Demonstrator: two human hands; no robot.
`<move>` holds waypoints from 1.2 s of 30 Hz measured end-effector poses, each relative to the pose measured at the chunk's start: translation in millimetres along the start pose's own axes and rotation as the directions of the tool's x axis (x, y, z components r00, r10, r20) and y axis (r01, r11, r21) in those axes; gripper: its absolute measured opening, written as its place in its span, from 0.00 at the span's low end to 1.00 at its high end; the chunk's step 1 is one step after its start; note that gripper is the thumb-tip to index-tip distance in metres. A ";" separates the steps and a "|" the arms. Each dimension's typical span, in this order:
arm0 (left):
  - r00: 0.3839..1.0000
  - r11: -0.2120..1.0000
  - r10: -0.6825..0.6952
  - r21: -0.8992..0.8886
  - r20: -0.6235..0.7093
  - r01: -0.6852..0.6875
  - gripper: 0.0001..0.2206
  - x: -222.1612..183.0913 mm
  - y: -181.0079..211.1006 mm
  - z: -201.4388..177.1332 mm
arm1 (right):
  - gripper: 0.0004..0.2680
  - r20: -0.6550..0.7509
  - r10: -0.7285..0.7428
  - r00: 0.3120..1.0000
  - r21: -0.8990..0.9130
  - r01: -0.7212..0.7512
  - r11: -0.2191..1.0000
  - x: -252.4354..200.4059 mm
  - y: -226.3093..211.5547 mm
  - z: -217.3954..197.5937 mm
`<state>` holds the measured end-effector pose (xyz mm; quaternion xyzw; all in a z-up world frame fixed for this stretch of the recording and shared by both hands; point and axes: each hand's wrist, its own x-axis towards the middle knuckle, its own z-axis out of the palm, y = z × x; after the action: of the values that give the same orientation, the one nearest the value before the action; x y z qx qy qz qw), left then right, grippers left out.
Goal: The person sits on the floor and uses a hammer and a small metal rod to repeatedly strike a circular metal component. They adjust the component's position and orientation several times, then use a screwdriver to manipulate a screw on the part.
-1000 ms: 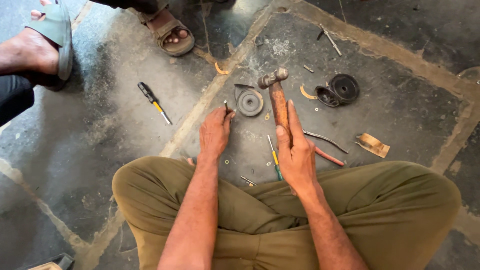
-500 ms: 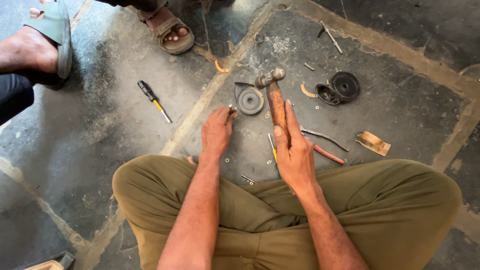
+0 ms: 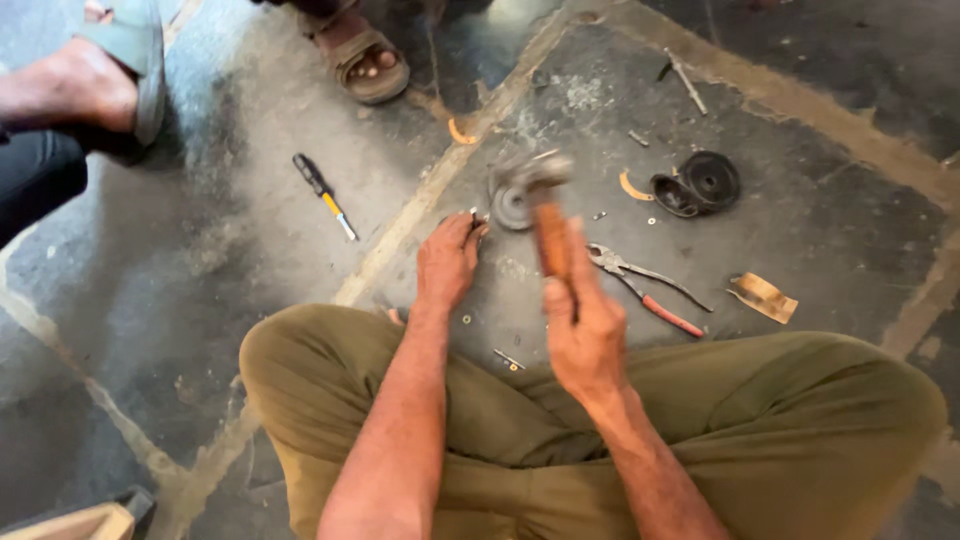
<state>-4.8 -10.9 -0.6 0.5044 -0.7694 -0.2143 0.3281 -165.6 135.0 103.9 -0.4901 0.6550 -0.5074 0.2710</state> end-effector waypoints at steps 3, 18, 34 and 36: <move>0.999 0.999 -0.037 0.041 0.026 0.036 0.06 -2.6 -7.7 2.4 | 0.22 -0.118 0.078 0.990 0.054 -0.072 0.996 -2.4 -1.3 13.2; 0.999 0.998 -0.045 -0.036 -0.025 0.044 0.06 1.1 -3.1 -9.2 | 0.21 0.142 -0.164 0.976 -0.087 0.177 0.980 7.9 -11.4 25.5; 0.984 0.983 -0.171 -0.078 -0.057 0.166 0.05 1.0 -12.9 -14.1 | 0.22 0.066 -0.158 0.985 -0.114 0.165 0.980 9.7 -15.4 32.2; 0.981 0.974 -0.192 -0.128 -0.036 0.186 0.05 -3.7 -11.4 -6.6 | 0.20 -0.049 -0.151 0.987 -0.022 0.150 0.988 4.6 -16.1 19.9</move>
<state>8.2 -12.1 -4.6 0.5589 -0.6951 -0.2798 0.3553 -144.4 122.8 112.9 -0.5276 0.6272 -0.5328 0.2109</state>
